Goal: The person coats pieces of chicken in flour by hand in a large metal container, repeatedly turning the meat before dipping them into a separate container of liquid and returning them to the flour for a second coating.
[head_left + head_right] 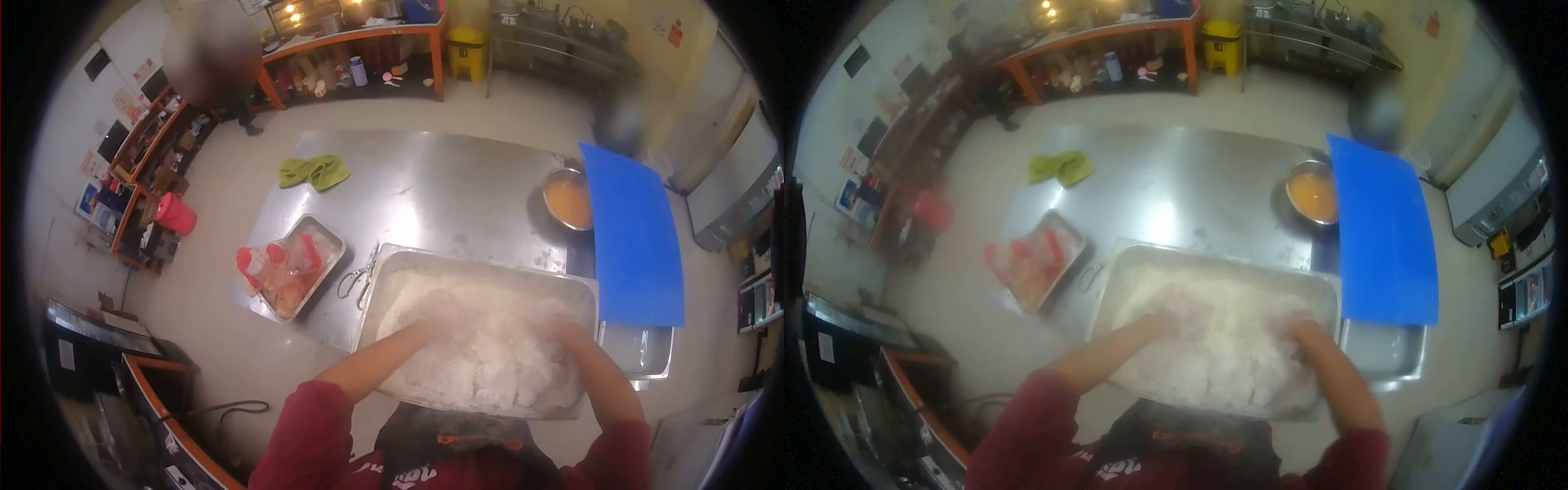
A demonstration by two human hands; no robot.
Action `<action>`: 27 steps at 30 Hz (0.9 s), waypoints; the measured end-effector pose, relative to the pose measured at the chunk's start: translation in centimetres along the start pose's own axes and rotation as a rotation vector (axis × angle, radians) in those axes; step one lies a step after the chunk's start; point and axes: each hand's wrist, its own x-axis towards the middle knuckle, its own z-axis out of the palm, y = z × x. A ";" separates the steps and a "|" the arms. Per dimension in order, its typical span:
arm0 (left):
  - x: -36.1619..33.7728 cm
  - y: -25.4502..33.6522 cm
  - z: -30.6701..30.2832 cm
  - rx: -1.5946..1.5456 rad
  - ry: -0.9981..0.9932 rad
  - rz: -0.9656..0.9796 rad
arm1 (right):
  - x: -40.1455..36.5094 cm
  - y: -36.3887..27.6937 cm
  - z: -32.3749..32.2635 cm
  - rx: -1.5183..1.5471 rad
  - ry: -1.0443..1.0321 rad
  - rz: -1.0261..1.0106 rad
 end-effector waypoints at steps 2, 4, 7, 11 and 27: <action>-0.3 -0.6 0.5 0.310 -0.026 -0.054 | -1.6 -0.6 0.8 -0.120 -0.029 0.127; -1.2 -0.4 1.8 0.433 -0.019 -0.065 | -2.1 -0.8 2.2 -0.201 -0.085 0.172; -3.6 0.0 2.0 0.459 -0.050 -0.059 | -1.9 -0.8 4.7 -0.240 -0.184 0.197; -5.3 0.1 0.9 0.428 -0.096 -0.045 | 0.0 0.4 7.2 -0.128 -0.270 0.210; -3.9 0.9 0.9 0.152 -0.159 0.184 | -5.9 3.4 2.8 0.289 -0.014 -0.077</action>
